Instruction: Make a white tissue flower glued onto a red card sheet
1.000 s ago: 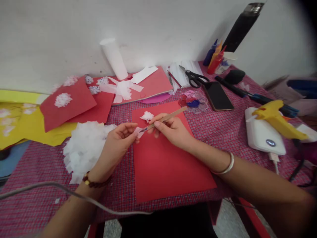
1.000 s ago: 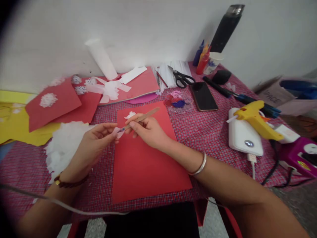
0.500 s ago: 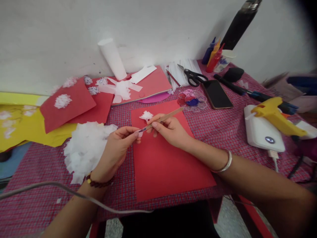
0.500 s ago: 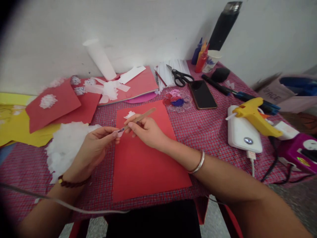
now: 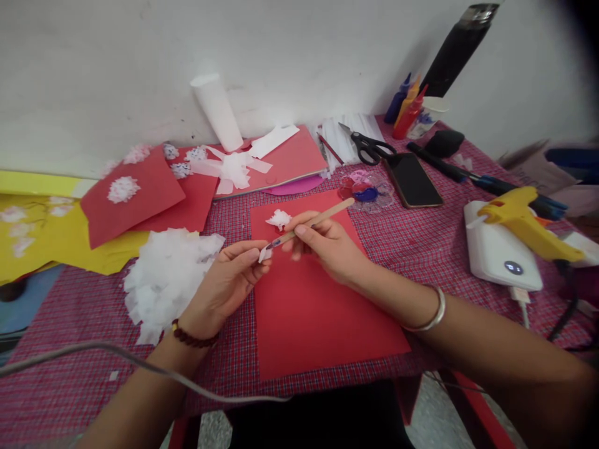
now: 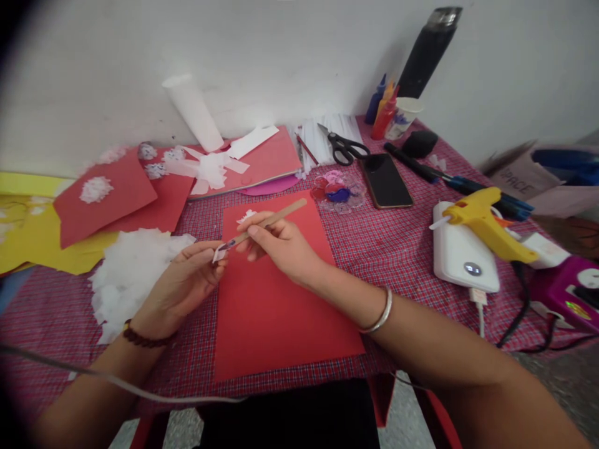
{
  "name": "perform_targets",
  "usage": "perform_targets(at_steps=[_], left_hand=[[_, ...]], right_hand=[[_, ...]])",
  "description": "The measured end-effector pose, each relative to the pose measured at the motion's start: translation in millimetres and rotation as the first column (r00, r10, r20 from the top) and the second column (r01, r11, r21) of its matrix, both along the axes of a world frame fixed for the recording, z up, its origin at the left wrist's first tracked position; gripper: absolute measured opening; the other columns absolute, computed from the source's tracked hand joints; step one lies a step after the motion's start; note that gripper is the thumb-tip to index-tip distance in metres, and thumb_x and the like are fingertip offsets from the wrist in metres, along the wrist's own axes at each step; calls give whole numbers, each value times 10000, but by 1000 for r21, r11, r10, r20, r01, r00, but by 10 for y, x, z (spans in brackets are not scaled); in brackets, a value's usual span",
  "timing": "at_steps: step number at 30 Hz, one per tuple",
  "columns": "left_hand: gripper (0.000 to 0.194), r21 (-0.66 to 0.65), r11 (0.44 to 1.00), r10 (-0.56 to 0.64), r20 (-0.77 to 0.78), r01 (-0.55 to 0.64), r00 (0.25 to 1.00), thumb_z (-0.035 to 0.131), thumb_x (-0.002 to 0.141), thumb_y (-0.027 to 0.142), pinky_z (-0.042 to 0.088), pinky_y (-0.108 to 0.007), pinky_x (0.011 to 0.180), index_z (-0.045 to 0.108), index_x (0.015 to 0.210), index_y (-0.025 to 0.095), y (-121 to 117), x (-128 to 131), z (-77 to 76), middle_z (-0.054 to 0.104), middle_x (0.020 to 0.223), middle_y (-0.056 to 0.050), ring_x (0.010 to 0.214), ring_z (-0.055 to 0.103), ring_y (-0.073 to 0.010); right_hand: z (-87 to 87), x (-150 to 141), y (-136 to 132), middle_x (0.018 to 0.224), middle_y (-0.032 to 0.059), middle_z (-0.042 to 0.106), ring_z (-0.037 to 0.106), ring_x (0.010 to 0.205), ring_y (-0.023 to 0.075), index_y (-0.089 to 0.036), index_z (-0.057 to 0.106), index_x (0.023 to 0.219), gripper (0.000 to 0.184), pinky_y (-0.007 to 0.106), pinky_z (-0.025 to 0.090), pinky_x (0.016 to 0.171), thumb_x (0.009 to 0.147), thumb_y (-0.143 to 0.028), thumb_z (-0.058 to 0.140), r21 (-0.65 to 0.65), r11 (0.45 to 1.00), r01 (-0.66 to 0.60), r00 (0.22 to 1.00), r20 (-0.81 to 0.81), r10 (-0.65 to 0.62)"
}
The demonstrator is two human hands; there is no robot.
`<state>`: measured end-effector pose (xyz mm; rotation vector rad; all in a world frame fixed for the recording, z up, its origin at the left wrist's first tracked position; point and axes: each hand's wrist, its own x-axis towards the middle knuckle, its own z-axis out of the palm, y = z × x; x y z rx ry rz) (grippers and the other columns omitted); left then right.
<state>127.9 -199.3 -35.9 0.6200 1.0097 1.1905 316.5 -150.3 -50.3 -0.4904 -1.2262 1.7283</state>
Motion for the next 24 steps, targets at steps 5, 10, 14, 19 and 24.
perform_targets(at_steps=[5,10,14,19,24], left_hand=[[122,140,985,122,-145,-102,982,837,631,188,536,-196,575,781,734,223,-55,80,-12,717,670,8,576,617,-86],[67,485,874,279,-500,-2,820,760,777,199,542,-276,666,783,794,260,-147,87,2,718,745,1,686,639,-135],[166,607,760,422,-733,232,534,722,810,150,565,-328,780,792,856,293,-244,48,34,769,868,-18,807,691,-181],[131,579,742,365,-771,338,521,688,822,152,570,-309,762,777,832,248,-262,75,14,769,825,-37,775,701,-170],[133,274,960,78,-441,51,894,682,843,308,545,-256,531,687,817,177,-205,153,-47,715,701,-27,562,638,-129]], right_hand=[[33,-43,-53,715,-34,721,631,521,76,-207,614,920,290,199,513,531,815,-451,731,-134,991,-9,1000,-15,7],[42,-89,-119,679,-14,713,615,513,86,-190,632,808,322,208,504,511,787,-491,745,-163,986,34,999,10,-33],[35,-113,-178,595,-15,654,524,468,57,-169,657,692,330,185,432,464,840,-462,691,-212,975,72,996,61,-60],[56,-31,-185,532,-67,572,476,448,57,-193,694,867,170,182,390,446,835,-360,696,-307,952,17,998,60,2],[51,61,-107,674,-29,670,555,514,73,-201,719,903,167,220,466,517,809,-335,750,-113,993,38,993,118,-25]])
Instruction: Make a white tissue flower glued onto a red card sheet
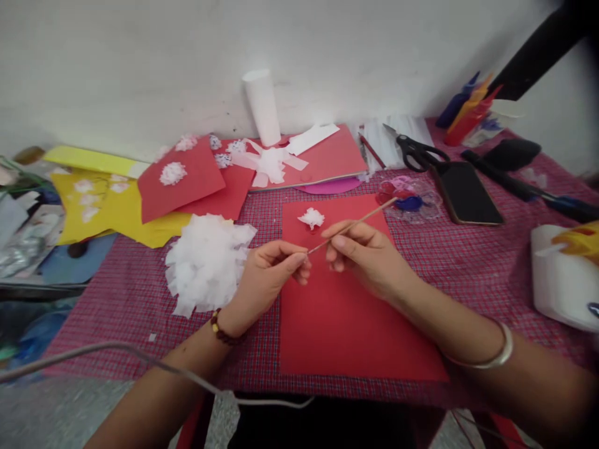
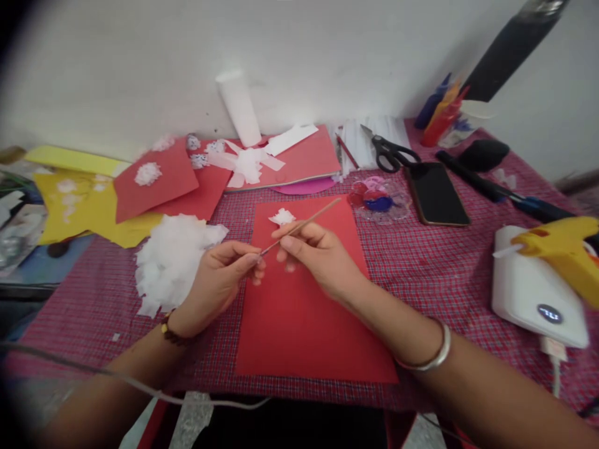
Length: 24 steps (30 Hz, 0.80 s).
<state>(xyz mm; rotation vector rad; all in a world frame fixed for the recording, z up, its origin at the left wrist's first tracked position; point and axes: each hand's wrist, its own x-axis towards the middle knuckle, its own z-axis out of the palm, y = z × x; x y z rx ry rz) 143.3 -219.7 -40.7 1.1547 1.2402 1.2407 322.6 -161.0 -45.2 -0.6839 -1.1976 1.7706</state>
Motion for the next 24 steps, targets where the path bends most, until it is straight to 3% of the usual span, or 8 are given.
perform_targets(at_steps=[2,4,9,12,16,18,21,24], left_hand=[[157,-84,995,-40,84,47,996,689,828,326,536,-251,514,658,813,173,-8,22,-11,707,697,-25,544,632,-124],[123,-57,994,-90,6,90,996,661,840,295,526,-247,524,652,875,178,-38,42,-19,686,677,-4,534,621,-117],[403,150,956,-143,-517,254,844,621,839,178,496,-251,630,627,1236,243,-122,65,-94,676,755,16,634,613,-122],[614,136,944,-174,-565,299,807,631,838,188,502,-267,664,478,1429,250,-135,74,-180,698,874,-17,689,642,-142],[667,58,971,-183,-448,233,875,611,845,219,516,-277,668,371,1466,200,-112,96,-255,678,894,-25,704,645,-144],[602,8,987,-147,-375,162,915,597,847,232,517,-286,675,395,1411,177,-85,102,-259,669,878,-21,714,638,-147],[527,-44,995,-98,-270,90,958,582,849,245,513,-297,673,425,1348,178,-43,83,-246,665,833,-2,703,632,-153],[260,-16,973,-221,-356,230,908,554,850,212,494,-293,666,597,1106,201,-24,39,-237,674,813,-10,710,637,-159]], right_hand=[[-18,-13,10,668,-6,682,561,503,73,-176,723,846,170,210,447,485,826,-344,732,54,997,46,997,66,-49],[-37,-38,5,606,-12,663,546,459,68,-163,691,784,176,193,430,445,823,-334,716,2,999,49,995,91,-49],[-85,-11,59,529,-10,662,550,399,82,-179,574,720,138,170,430,389,755,-275,666,-298,915,-272,951,61,303],[-96,57,167,554,-7,672,550,402,80,-170,583,749,162,166,435,386,765,-305,671,-346,872,-347,925,27,379],[-85,55,331,623,-30,671,552,465,64,-173,611,827,261,171,470,469,774,-397,734,-139,990,30,996,84,-18],[-86,11,401,659,-26,669,563,522,75,-182,612,829,292,190,480,516,775,-437,744,50,981,187,974,124,-192],[-107,-65,477,699,-12,657,559,566,99,-195,603,832,301,237,488,567,828,-484,686,280,942,185,937,239,-255],[-141,-131,525,728,2,654,562,595,116,-197,593,855,256,262,477,599,886,-450,609,407,907,112,893,359,-271]])
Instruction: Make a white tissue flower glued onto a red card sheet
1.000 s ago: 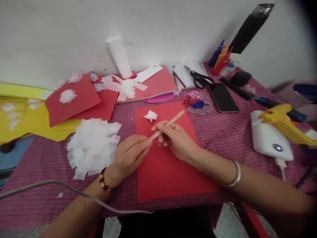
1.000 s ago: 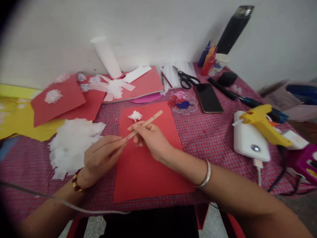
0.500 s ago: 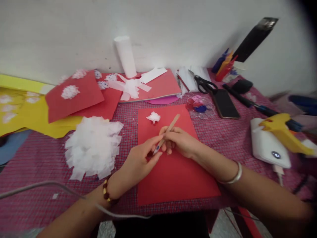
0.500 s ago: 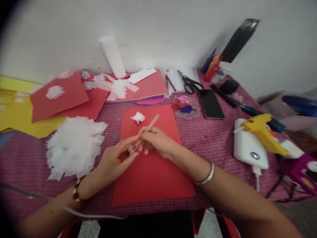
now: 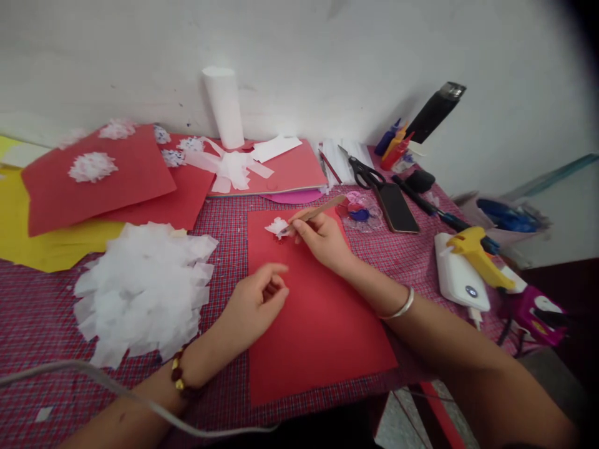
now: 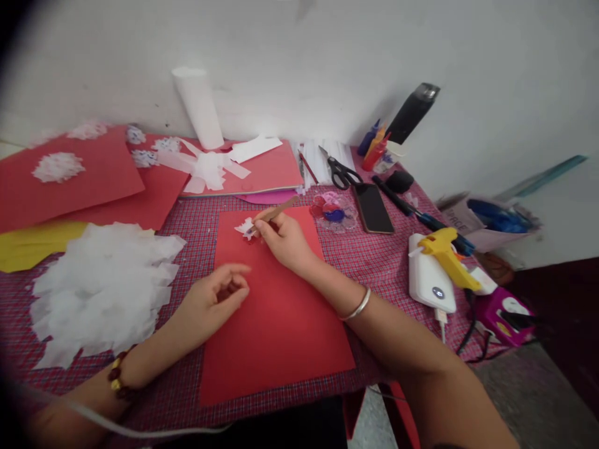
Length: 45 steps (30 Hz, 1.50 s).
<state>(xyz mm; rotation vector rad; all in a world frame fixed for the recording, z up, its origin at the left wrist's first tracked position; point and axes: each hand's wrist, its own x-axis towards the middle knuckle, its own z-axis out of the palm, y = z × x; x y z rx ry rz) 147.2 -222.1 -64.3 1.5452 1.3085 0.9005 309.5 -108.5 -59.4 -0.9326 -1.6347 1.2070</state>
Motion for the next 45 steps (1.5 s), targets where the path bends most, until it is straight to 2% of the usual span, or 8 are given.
perform_targets(at_steps=[2,5,15,27,34,38,42,45], left_hand=[[132,87,986,-128,-139,141,982,537,849,180,473,-291,663,650,912,205,0,-24,2,676,806,-23,723,628,-165],[150,177,953,-197,-256,246,946,521,862,165,452,-294,660,665,840,201,-6,-34,5,669,801,-32,743,614,-176],[167,154,953,-218,-253,261,943,510,857,145,457,-311,703,671,848,185,4,-17,24,664,818,-44,778,616,-191],[182,128,956,-218,-296,265,930,506,861,117,436,-305,714,680,838,164,1,8,25,637,805,-37,781,594,-182],[174,120,956,-225,-277,266,934,527,860,92,435,-283,714,688,848,156,16,0,47,644,812,-28,783,598,-166],[172,135,950,-232,-298,281,926,539,856,77,448,-276,692,691,831,153,6,7,38,644,782,-24,749,604,-160],[194,289,921,-147,-357,259,922,504,916,114,502,-301,736,693,885,148,1,-41,26,680,845,-54,801,637,-183],[253,488,842,60,-510,231,858,475,961,185,500,-432,927,692,1076,123,73,-156,39,715,1078,-129,1010,646,-269]], right_hand=[[-19,-36,22,751,9,664,583,628,128,-199,590,874,206,271,473,623,916,-399,565,45,999,-14,997,80,10],[-39,-70,47,800,23,689,627,709,146,-200,596,870,157,283,482,690,941,-320,521,94,994,-57,979,201,37],[-117,-53,68,783,30,691,634,708,167,-199,617,930,220,285,464,666,975,-382,504,154,988,-7,954,296,-40],[-70,-136,107,788,36,695,648,719,176,-187,616,899,181,297,467,688,971,-293,488,230,971,-72,911,411,-30],[10,-6,102,762,29,688,646,672,157,-195,601,871,164,277,488,636,934,-331,533,172,977,123,983,117,-144],[-40,-10,141,671,6,646,588,558,132,-192,577,842,203,252,455,535,901,-386,567,53,995,82,996,27,-84],[-120,-22,162,723,20,668,625,641,151,-187,608,868,184,276,485,616,923,-351,546,106,994,18,993,112,-29],[-152,-17,164,861,48,714,671,798,181,-193,652,880,153,318,512,757,930,-276,534,185,981,-51,973,230,7]])
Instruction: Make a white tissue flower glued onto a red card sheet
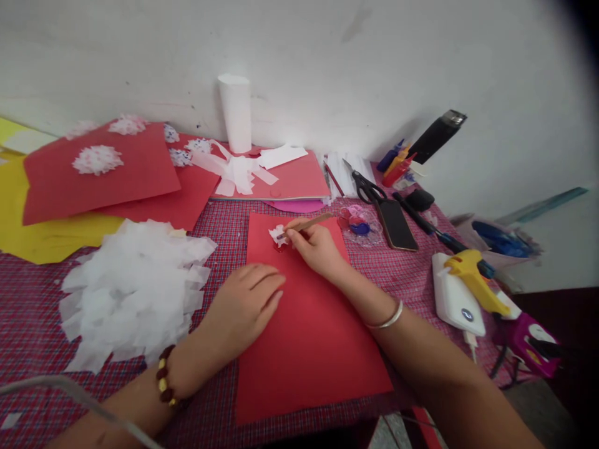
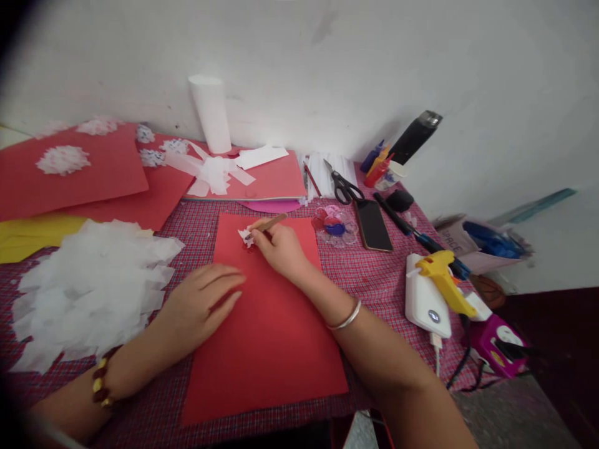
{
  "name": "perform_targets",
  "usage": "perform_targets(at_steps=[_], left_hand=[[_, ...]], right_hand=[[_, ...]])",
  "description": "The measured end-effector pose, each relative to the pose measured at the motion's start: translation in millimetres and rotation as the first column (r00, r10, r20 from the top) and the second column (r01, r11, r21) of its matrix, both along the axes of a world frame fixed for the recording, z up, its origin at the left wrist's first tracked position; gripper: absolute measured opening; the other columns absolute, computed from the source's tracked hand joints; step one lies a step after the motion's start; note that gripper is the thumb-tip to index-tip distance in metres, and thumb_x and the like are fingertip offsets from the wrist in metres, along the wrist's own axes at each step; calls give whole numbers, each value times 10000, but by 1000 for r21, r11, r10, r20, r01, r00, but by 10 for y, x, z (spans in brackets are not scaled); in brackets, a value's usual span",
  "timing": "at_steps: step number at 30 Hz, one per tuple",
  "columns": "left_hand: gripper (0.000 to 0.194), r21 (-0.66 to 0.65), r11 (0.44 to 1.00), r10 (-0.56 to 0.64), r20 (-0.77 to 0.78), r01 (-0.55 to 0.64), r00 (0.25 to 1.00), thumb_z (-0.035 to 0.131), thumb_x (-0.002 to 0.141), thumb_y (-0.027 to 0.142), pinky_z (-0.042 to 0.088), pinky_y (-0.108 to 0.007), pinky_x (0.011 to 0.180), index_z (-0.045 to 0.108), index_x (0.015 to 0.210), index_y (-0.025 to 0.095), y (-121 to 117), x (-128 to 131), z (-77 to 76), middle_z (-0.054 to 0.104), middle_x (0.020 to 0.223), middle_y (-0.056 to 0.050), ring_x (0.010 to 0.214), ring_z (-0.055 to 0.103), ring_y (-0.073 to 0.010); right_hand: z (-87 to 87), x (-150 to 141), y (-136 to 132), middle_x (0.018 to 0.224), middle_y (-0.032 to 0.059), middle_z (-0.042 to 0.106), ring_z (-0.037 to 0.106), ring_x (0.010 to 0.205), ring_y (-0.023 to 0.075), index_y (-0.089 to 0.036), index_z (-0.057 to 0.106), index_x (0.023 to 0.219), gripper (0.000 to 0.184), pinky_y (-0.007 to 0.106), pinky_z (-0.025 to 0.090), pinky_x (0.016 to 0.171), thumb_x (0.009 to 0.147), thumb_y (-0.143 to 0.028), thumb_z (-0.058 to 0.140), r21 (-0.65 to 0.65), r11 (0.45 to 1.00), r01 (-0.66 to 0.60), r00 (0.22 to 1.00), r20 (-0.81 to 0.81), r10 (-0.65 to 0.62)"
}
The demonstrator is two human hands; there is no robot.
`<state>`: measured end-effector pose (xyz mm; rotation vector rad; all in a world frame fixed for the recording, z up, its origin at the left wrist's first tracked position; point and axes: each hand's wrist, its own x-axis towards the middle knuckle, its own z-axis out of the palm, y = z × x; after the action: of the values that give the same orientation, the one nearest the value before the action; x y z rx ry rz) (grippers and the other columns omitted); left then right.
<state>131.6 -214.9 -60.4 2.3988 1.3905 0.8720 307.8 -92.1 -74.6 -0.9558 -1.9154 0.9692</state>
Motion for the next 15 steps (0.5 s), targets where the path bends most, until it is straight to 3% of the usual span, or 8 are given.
perform_targets(at_steps=[2,4,9,15], left_hand=[[340,91,990,115,-117,-105,986,493,962,235,421,-523,1054,647,1232,97,78,-90,-1,667,1271,-179,1188,591,-336],[438,85,976,215,-203,-201,955,504,963,282,335,-570,1125,583,1348,88,149,-159,-24,591,1402,-197,1325,501,-370],[472,-40,967,219,-365,-250,905,471,992,347,236,-626,1157,557,1407,139,205,-185,-102,530,1486,-157,1412,413,-380],[464,-35,966,221,-402,-256,889,483,993,346,213,-635,1160,572,1393,129,190,-143,-76,524,1490,-160,1396,429,-391]], right_hand=[[-3,-5,-3,924,57,724,680,863,188,-190,674,897,159,337,513,825,928,-231,523,29,998,-55,997,56,54],[6,-25,-7,950,61,725,680,862,180,-180,687,950,176,341,515,838,924,-205,515,25,994,-109,992,62,107],[57,-87,-15,959,63,709,660,835,158,-162,677,933,185,319,514,808,905,-154,494,-24,984,-179,984,18,179],[122,-90,-17,847,35,694,649,777,162,-184,636,949,159,300,488,732,946,-263,498,11,1000,-10,1000,18,10]])
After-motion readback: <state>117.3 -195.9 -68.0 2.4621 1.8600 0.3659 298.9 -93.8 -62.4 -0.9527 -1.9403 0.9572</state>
